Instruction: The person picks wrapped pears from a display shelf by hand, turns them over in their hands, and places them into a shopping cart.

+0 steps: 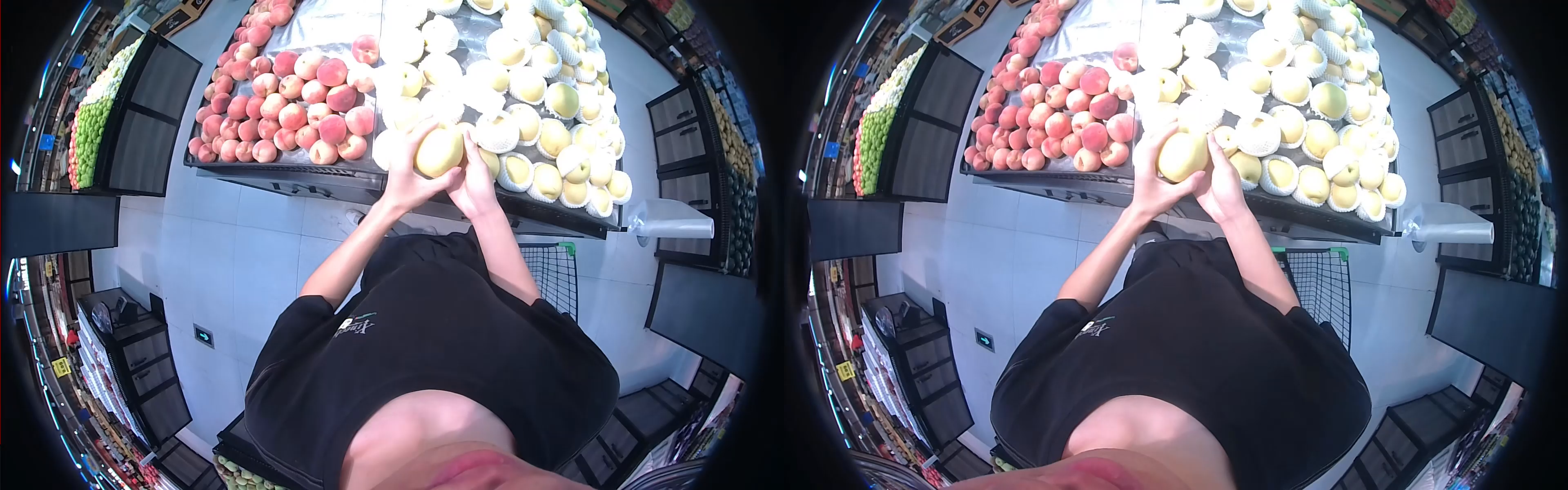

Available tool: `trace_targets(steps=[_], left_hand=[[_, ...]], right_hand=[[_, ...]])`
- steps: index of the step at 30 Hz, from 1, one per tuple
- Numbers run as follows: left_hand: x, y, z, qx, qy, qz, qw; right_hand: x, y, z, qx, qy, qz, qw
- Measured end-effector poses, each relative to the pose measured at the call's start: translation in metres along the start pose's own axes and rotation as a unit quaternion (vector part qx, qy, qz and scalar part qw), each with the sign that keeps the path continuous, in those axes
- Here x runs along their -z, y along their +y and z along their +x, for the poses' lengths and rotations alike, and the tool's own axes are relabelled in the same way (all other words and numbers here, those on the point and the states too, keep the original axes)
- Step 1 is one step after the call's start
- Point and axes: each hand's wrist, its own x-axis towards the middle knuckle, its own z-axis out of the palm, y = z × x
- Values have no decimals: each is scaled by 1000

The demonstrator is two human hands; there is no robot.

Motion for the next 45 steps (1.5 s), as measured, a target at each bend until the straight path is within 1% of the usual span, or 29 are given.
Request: trace_targets(steps=[2,3,4,7,8,9,11,13,14,15,17,18,21,22,24,27,28,31,32,34,35,36,38,39,40,42,43,44,45], left_hand=[[-8,24,-4,93,83,-105,987],[-11,35,-4,141,123,-157,970],[-13,39,-4,124,146,-167,967],[-10,38,4,-54,161,-21,985],[-3,37,7,-94,144,36,984],[7,35,11,-133,126,93,979],[9,38,15,-142,134,104,975],[-1,46,12,-79,183,13,980],[3,46,8,-40,142,4,989],[-1,54,7,13,146,-94,985],[-14,74,10,115,148,-287,940],[-16,74,8,126,138,-285,940],[-22,71,1,157,111,-278,941],[-24,72,-1,146,118,-306,933],[-27,72,7,116,162,-256,946],[-29,74,29,67,227,-180,955],[-30,75,36,50,249,-155,955],[-19,76,50,130,248,-211,937],[-21,77,57,143,268,-277,912],[-23,66,55,88,207,-225,948],[-24,62,55,60,176,-199,962],[-25,66,59,83,189,-201,958],[-22,63,67,173,162,-299,924],[-18,61,69,220,147,-345,901],[-11,60,72,321,123,-436,832],[-18,71,80,332,193,-419,823],[-20,75,84,336,227,-410,817],[-21,75,83,307,224,-416,826],[-24,78,79,237,217,-317,893]], right_hand=[[-7,-5,-8,33,-70,-52,996],[-8,-7,-9,37,-85,-72,993],[-9,-9,-10,40,-100,-93,990],[-12,-10,-9,66,-150,-126,978],[-12,-10,-8,78,-168,-133,974],[-15,-7,-8,88,-157,-134,975],[-22,0,-7,108,-136,-137,975],[-24,0,-5,165,-133,-186,959],[-27,-3,-8,190,-129,-212,950],[-30,-7,-11,216,-124,-240,938],[-34,-7,-14,293,-92,-264,914],[-36,-6,-14,331,-75,-276,899],[-31,-5,-1,492,-76,-312,809],[-32,-1,-1,494,-72,-278,820],[-37,5,-2,498,-65,-210,839],[-43,-14,-8,473,-57,-360,802],[-45,-13,-10,449,-55,-348,821],[-49,-16,-11,372,-41,-295,879],[-47,-20,-9,339,-33,-264,902],[-40,-20,-4,290,-3,-211,933],[-37,-19,-3,307,7,-216,927],[-36,-18,-1,325,16,-221,919],[-33,-18,0,372,19,-247,895],[-32,-17,2,417,2,-279,865],[-31,-18,7,461,-16,-310,831],[-29,-23,19,539,-60,-382,749],[-28,-20,18,515,-28,-357,779],[-29,-15,16,493,4,-330,805],[-32,-11,13,470,35,-302,829]])
